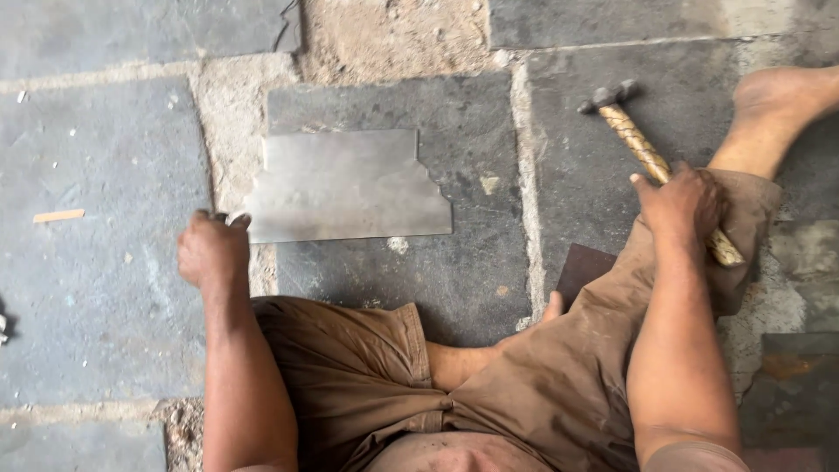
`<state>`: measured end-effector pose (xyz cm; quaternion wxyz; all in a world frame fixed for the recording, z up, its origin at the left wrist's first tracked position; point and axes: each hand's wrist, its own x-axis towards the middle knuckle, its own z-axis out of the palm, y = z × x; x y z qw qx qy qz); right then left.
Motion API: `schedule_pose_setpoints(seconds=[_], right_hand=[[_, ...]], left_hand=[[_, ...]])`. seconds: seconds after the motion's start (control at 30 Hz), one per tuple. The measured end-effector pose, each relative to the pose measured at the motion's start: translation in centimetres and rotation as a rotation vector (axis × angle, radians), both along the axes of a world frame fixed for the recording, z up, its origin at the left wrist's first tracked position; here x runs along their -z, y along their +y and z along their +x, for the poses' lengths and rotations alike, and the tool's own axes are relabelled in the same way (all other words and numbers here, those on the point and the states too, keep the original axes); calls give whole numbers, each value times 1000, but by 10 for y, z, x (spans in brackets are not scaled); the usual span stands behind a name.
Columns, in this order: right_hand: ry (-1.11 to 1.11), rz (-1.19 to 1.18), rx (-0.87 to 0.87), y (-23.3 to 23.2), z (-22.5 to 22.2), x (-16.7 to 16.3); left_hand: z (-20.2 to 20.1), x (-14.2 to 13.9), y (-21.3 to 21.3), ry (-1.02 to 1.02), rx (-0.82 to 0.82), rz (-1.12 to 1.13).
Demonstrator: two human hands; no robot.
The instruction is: The person sits on a tiled floor and uses a hammer and chisel to shape and cut metal sheets. They repeatedly position the chisel along marked lines and strike it to fracture the metal, then separate the pieces and continue shaping them.
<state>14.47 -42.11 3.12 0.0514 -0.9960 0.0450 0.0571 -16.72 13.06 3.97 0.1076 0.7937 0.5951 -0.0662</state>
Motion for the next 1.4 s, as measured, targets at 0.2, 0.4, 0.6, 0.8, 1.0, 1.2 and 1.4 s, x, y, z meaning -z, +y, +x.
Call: schedule_pose_setpoints(seconds=[0.2,0.4,0.6,0.8,1.0,1.2,1.4], right_hand=[[-40,-8,78,16,3,6],[-7,883,182,46,-29,-29],[16,1774,-13,93,-78,-52],[28,1460,-448,130,-107,-20],[111,912,-270,112,-101,-4],[43,605,-416,129,-90,-3],[-22,688,-595,130,-82,15]], left_hand=[[40,8,-61,-167,503,-87],[68,-15,-121,135,862,-214],[67,3,-126,77,930,-220],[71,23,-149,-53,919,-165],[67,33,-174,-113,792,-171],[77,16,-169,-88,829,-190],[100,6,-147,7,803,-290]])
